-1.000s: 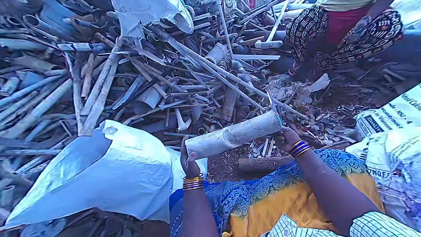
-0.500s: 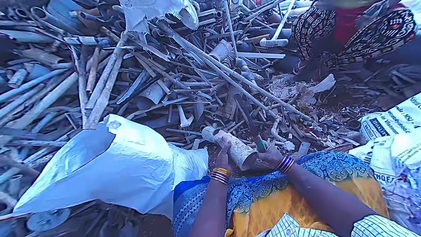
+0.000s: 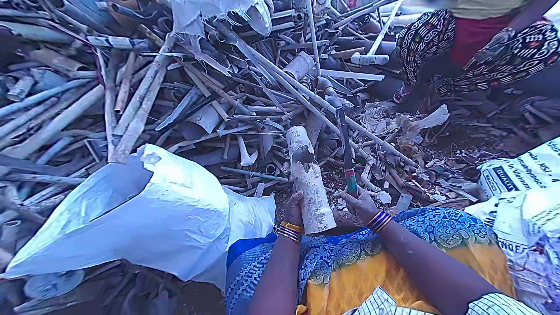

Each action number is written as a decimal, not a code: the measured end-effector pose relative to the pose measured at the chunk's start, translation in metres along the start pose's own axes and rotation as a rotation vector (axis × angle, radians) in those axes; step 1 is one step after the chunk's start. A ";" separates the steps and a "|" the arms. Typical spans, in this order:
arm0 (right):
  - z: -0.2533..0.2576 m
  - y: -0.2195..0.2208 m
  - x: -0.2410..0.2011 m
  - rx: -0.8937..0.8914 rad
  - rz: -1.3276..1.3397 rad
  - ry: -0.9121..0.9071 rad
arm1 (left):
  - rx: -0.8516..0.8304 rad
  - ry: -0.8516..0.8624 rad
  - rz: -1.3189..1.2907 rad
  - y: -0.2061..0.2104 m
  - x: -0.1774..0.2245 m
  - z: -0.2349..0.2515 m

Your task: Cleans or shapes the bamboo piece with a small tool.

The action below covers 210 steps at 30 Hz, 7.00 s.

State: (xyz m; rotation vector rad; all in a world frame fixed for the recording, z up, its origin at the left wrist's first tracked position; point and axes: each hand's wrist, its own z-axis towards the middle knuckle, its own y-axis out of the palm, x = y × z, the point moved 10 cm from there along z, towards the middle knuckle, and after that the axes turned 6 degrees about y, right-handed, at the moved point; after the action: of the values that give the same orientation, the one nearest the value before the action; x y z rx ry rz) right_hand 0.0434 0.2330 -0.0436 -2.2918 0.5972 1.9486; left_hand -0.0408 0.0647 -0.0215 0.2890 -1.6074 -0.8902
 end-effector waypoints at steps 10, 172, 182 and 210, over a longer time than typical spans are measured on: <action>-0.033 0.024 -0.053 0.077 -0.744 -0.658 | -0.170 0.120 -0.178 -0.007 0.026 0.013; 0.013 0.007 -0.037 0.237 -1.282 -0.750 | 0.506 0.414 0.897 -0.055 0.078 0.046; 0.017 0.002 -0.036 0.223 -1.263 -0.579 | 0.406 0.514 1.133 -0.026 0.083 0.039; 0.027 0.003 -0.025 0.164 -1.153 -0.357 | 0.203 0.480 1.175 -0.004 0.050 0.040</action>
State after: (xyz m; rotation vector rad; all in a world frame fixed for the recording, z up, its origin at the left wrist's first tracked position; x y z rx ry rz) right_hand 0.0137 0.2446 -0.0238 -1.4945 -0.4971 1.5004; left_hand -0.0912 0.0454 0.0129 -0.2913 -1.1138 0.2412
